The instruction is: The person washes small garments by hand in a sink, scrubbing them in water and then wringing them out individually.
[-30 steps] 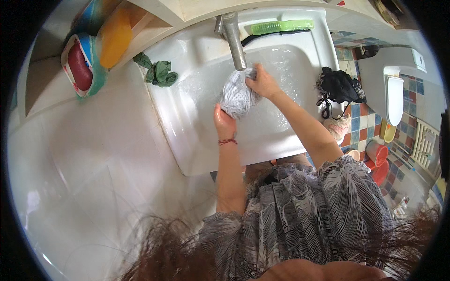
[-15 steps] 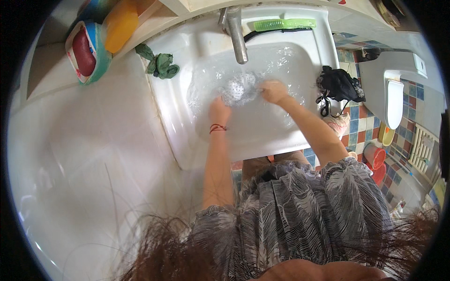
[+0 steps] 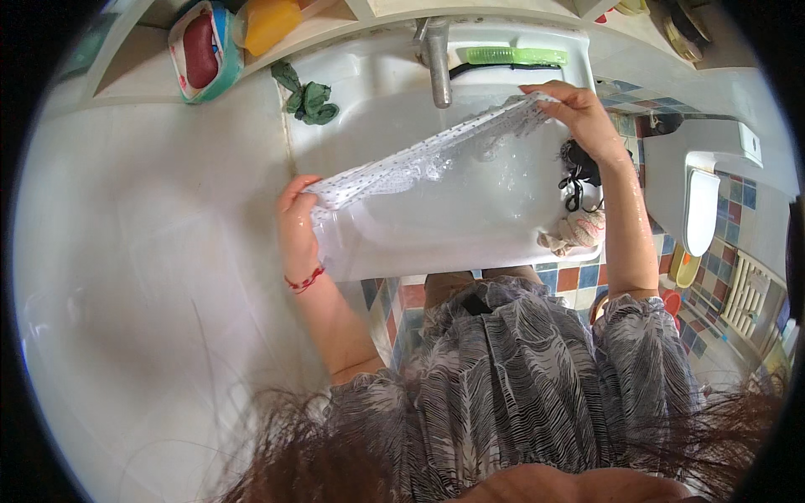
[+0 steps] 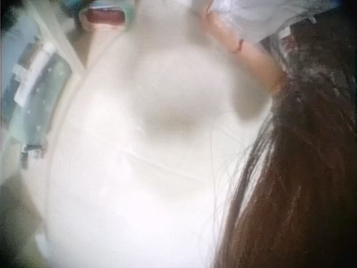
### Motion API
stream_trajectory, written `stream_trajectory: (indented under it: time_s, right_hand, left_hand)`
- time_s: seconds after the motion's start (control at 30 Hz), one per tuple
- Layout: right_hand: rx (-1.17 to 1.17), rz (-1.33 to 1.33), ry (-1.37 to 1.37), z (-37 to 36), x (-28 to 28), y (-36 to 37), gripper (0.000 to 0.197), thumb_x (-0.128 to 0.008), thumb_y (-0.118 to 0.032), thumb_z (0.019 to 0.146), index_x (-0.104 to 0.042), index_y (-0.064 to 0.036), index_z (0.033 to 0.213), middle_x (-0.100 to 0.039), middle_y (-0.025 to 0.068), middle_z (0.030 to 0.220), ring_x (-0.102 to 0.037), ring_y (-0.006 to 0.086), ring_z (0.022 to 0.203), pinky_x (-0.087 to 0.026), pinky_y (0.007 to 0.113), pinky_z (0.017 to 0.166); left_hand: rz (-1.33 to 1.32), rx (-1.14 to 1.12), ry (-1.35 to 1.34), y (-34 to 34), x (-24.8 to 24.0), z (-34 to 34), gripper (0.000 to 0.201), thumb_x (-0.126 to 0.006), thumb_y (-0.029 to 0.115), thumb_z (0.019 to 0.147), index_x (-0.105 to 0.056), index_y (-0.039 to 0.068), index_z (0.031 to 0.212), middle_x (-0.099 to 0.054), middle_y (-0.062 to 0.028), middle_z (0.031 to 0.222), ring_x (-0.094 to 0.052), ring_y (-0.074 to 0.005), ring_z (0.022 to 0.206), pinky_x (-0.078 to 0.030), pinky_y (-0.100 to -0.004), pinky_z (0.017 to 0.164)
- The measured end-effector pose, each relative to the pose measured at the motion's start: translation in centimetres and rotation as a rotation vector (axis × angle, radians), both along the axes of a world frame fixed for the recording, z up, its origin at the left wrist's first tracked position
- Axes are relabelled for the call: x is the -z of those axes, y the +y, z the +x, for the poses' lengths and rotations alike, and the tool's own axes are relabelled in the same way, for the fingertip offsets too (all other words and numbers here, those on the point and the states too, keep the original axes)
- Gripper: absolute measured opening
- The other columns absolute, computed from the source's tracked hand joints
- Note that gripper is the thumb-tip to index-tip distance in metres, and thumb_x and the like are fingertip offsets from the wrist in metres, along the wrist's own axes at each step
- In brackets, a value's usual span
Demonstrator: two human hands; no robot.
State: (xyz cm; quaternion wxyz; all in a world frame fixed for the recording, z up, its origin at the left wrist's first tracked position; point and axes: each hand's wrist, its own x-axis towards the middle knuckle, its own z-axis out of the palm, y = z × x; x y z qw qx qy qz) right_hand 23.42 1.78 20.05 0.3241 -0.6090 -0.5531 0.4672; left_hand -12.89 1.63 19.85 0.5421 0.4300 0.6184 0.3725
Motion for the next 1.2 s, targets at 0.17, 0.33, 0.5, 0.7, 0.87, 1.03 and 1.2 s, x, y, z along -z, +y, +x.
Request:
stream_trajectory:
  time_s: [0.17,0.33,0.5,0.7,0.87,1.03,1.2]
  right_hand:
    - [-0.082,0.258,0.097,1.0,-4.2,1.4,0.02,-0.047,-0.011,0.082,-0.058,-0.0034,0.096,-0.058,0.0023,0.074,-0.053,0.009,0.069,-0.043,0.023,0.066]
    - [0.051,0.46,0.093,1.6,-9.4,2.3,0.019,-0.047,-0.015,0.082,-0.059,-0.005,0.092,-0.058,0.0008,0.084,-0.051,0.006,0.07,-0.041,0.02,0.063]
    - [0.139,0.319,0.131,0.5,-8.5,2.3,0.018,-0.048,-0.018,0.081,-0.058,-0.0054,0.088,-0.057,-0.0012,0.078,-0.051,0.005,0.069,-0.041,0.018,0.06]
    - [-0.221,-0.122,-0.136,-4.5,1.3,2.9,0.022,-0.048,-0.025,0.081,-0.057,-0.005,0.088,-0.059,0.0041,0.075,-0.056,0.0152,0.066,-0.045,0.026,0.064]
    - [-0.397,-0.267,-0.219,-10.1,8.3,-1.3,0.028,-0.047,-0.015,0.075,-0.054,-0.0073,0.101,-0.056,0.0152,0.097,-0.055,0.0264,0.087,-0.041,0.032,0.081]
    - [-0.365,0.332,-0.168,-14.7,11.3,-6.7,0.032,-0.049,-0.004,0.073,-0.051,-0.0066,0.106,-0.055,0.0133,0.1,-0.053,0.0241,0.091,-0.042,0.033,0.079]
    - [0.038,0.039,-0.151,-9.9,13.2,-6.6,0.02,-0.05,-0.002,0.07,-0.057,-0.003,0.088,-0.055,0.0155,0.091,-0.052,0.0304,0.087,-0.041,0.035,0.077]
  left_hand:
    - [0.159,-0.257,-0.211,-0.8,-4.2,-0.4,0.026,-0.039,0.003,0.065,-0.051,-0.007,0.085,-0.053,-0.0097,0.078,-0.05,-0.0164,0.075,-0.04,-0.0259,0.07]
    - [0.344,-0.311,-0.426,-0.1,-6.0,-0.5,0.026,-0.038,0.003,0.065,-0.05,-0.006,0.086,-0.052,-0.0113,0.078,-0.05,-0.0179,0.075,-0.041,-0.0275,0.07]
    - [0.26,-0.277,-0.301,1.4,-3.3,0.3,0.024,-0.039,0.004,0.065,-0.051,-0.005,0.084,-0.052,-0.0101,0.078,-0.049,-0.0167,0.073,-0.042,-0.0277,0.066]
    - [0.143,0.208,0.327,1.6,9.1,1.7,0.028,-0.047,0.008,0.071,-0.053,0.004,0.098,-0.053,-0.0109,0.091,-0.05,-0.0197,0.081,-0.043,-0.0318,0.071]
    - [0.348,0.413,1.123,-2.2,14.0,6.0,0.033,-0.054,0.008,0.07,-0.049,0.003,0.103,-0.048,-0.0163,0.105,-0.046,-0.0297,0.097,-0.039,-0.0353,0.079]
    - [0.233,0.381,0.484,-4.3,14.7,7.3,0.025,-0.054,0.003,0.068,-0.052,0.004,0.092,-0.054,-0.0131,0.09,-0.051,-0.0287,0.084,-0.042,-0.0353,0.071]
    - [0.238,0.166,0.576,-5.3,14.6,7.6,0.016,-0.055,0.004,0.068,-0.054,0.005,0.084,-0.055,-0.0102,0.085,-0.054,-0.026,0.075,-0.043,-0.0351,0.062]
